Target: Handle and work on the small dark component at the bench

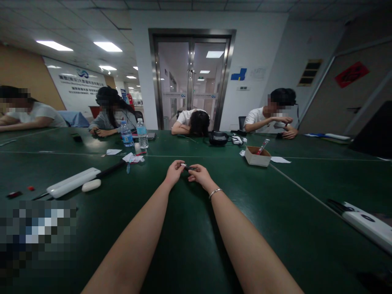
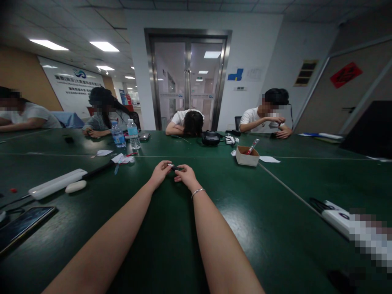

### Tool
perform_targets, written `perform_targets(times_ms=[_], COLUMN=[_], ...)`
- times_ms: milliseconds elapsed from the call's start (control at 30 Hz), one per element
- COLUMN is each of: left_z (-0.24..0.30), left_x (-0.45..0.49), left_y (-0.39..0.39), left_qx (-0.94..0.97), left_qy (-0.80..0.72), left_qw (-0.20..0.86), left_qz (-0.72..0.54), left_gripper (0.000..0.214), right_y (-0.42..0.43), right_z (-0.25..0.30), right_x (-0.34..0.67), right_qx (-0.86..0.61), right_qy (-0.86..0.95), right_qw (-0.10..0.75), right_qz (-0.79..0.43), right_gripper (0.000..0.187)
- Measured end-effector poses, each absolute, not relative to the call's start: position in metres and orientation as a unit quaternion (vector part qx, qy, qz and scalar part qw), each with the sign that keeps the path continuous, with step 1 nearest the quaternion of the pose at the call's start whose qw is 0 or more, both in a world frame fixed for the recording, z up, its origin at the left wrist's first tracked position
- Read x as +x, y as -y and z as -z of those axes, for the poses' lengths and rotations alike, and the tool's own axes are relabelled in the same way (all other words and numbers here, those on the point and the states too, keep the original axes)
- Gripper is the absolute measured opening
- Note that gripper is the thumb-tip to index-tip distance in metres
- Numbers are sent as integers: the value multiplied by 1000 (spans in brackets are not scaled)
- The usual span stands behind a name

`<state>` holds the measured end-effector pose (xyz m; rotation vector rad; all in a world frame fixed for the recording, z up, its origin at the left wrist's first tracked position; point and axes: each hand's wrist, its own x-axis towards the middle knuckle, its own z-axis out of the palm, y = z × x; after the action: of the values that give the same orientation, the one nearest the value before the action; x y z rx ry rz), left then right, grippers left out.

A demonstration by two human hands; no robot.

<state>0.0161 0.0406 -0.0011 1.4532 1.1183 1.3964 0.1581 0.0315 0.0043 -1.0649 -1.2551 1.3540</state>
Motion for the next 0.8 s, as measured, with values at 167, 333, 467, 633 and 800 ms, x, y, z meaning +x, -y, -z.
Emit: perform_targets(times_ms=[167, 333, 467, 633, 800], left_z=[-1, -1, 5, 12, 12], left_x=[14, 11, 10, 9, 8], left_y=[-39, -40, -43, -46, -47], left_qx=[591, 603, 626, 649, 663], left_qy=[-450, -462, -468, -472, -496], left_qw=[411, 410, 386, 370, 352], left_qz=[-529, -505, -490, -468, -437], left_gripper=[24, 25, 20, 19, 27], right_y=[-30, -30, -31, -32, -33], right_z=[-5, -5, -4, -3, -2], right_x=[160, 160, 160, 163, 165], right_qx=[-425, -421, -432, -446, -452], right_qy=[498, 502, 511, 539, 561], right_qw=[499, 505, 504, 486, 470], right_qz=[-567, -562, -546, -524, -511], right_gripper=[19, 19, 21, 21, 24])
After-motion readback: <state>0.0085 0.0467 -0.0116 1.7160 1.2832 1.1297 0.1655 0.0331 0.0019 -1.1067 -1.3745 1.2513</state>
